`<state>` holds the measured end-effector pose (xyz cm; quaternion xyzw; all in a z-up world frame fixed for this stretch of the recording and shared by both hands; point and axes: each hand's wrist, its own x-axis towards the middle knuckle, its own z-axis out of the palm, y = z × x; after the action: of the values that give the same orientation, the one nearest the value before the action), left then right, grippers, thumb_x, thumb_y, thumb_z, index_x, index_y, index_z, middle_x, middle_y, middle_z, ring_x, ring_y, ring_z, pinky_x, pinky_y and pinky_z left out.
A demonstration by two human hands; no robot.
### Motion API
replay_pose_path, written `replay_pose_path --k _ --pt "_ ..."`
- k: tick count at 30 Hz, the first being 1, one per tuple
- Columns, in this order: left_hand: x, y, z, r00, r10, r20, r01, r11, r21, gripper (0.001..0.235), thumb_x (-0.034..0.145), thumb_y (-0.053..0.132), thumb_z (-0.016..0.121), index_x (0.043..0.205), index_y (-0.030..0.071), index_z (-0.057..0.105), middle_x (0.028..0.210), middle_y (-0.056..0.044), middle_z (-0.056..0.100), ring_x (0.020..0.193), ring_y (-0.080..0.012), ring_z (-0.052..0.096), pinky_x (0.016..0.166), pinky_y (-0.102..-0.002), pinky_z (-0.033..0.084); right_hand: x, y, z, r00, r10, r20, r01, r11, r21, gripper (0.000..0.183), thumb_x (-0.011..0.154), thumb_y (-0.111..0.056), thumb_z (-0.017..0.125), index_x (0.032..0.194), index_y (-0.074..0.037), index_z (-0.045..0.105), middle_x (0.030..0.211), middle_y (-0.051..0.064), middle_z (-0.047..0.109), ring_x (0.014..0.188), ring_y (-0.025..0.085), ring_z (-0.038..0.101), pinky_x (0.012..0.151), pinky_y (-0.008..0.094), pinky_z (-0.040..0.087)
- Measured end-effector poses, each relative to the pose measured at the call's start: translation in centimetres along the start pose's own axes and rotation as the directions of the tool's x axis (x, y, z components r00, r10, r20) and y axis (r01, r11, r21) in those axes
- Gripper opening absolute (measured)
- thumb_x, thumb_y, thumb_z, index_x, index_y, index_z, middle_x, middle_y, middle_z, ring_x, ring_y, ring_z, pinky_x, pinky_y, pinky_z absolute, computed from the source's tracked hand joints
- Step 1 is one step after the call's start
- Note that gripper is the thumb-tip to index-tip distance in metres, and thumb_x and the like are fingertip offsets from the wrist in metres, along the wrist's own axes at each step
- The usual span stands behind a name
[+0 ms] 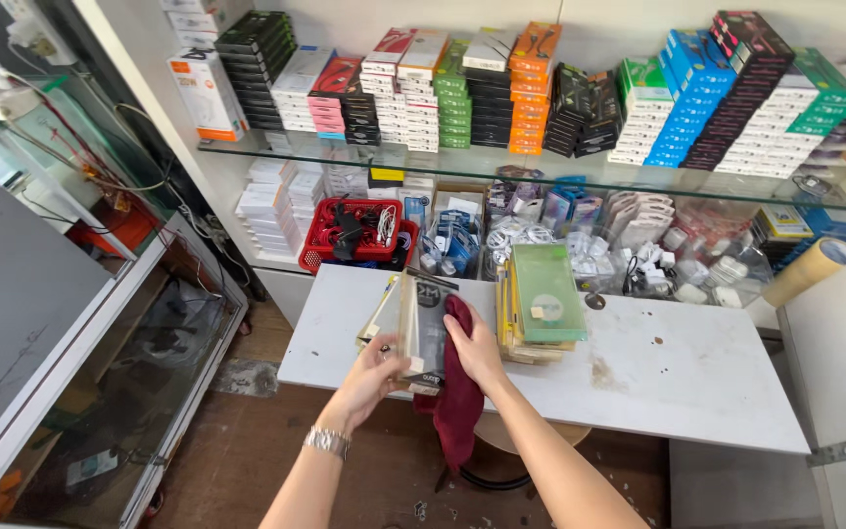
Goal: The person retrieves several small rectangular boxes from a glass display case and places them on a white counter. They then use a maroon cloth to wipe each box individually, stacking the cleaned boxes on the counter.
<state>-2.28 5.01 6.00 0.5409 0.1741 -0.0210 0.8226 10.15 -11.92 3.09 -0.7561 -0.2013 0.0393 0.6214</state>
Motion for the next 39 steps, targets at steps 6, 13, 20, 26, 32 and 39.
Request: replay_pose_path --k 6,13,20,26,32,39 --pt "1.3 2.4 0.5 0.999 0.037 -0.026 -0.031 0.974 0.226 0.052 0.089 0.010 0.068 0.138 0.000 0.054 0.122 -0.017 0.072 0.103 -0.0217 0.072 0.085 -0.036 0.061 0.2 -5.4 -1.1 0.996 0.064 0.056 -0.044 0.948 -0.314 0.050 0.096 -0.041 0.059 0.136 -0.010 0.064 0.119 0.017 0.074 0.115 0.034 0.069 0.098 0.038 0.051" --pt "0.4 2.4 3.0 0.988 0.098 0.117 -0.143 0.866 0.479 0.057 0.089 0.008 0.068 0.142 0.000 0.050 0.131 -0.014 0.067 0.119 -0.0203 0.063 0.101 -0.034 0.051 2.2 -6.8 1.0 0.856 -0.510 0.086 0.494 0.757 -0.428 0.050 0.103 -0.039 0.052 0.135 -0.003 0.065 0.139 0.021 0.060 0.126 0.042 0.057 0.106 0.047 0.039" --pt "-2.0 2.6 2.3 0.979 0.010 0.203 -0.041 0.988 0.148 0.049 0.090 0.007 0.064 0.138 0.001 0.055 0.124 -0.012 0.071 0.107 -0.0186 0.069 0.093 -0.034 0.057 7.2 1.5 -3.3 0.950 0.311 -0.004 -0.309 0.945 0.109 0.050 0.099 -0.047 0.053 0.123 -0.008 0.073 0.108 0.015 0.077 0.094 0.024 0.071 0.084 0.037 0.053" --pt "2.5 2.5 1.6 0.963 0.245 -0.116 -0.238 0.969 0.069 0.041 0.090 0.004 0.062 0.130 -0.001 0.057 0.119 -0.012 0.072 0.102 -0.0188 0.071 0.086 -0.033 0.060 4.5 3.6 1.4 0.836 0.464 0.293 -0.537 0.801 0.265 0.047 0.094 -0.047 0.064 0.120 -0.009 0.071 0.096 -0.001 0.076 0.083 0.013 0.069 0.075 0.033 0.054" --pt "6.7 1.9 -2.2 0.835 0.247 -0.492 -0.376 0.909 -0.181 0.035 0.092 0.008 0.062 0.125 0.000 0.056 0.113 -0.016 0.069 0.096 -0.0251 0.070 0.080 -0.038 0.059 1.3 -2.3 0.4 0.963 0.154 0.219 -0.078 0.944 -0.319 0.055 0.098 -0.051 0.066 0.111 0.001 0.077 0.083 0.015 0.076 0.080 0.023 0.077 0.076 0.037 0.056" --pt "11.4 -2.9 -2.2 0.806 -0.038 -0.591 -0.342 0.785 -0.517 0.031 0.096 0.009 0.059 0.120 -0.009 0.058 0.115 -0.017 0.066 0.095 -0.0290 0.068 0.076 -0.044 0.059 -1.0 -9.1 4.2 0.927 -0.361 -0.099 0.335 0.918 -0.213 0.047 0.097 -0.031 0.065 0.131 0.000 0.059 0.148 0.026 0.044 0.136 0.043 0.042 0.113 0.045 0.030"
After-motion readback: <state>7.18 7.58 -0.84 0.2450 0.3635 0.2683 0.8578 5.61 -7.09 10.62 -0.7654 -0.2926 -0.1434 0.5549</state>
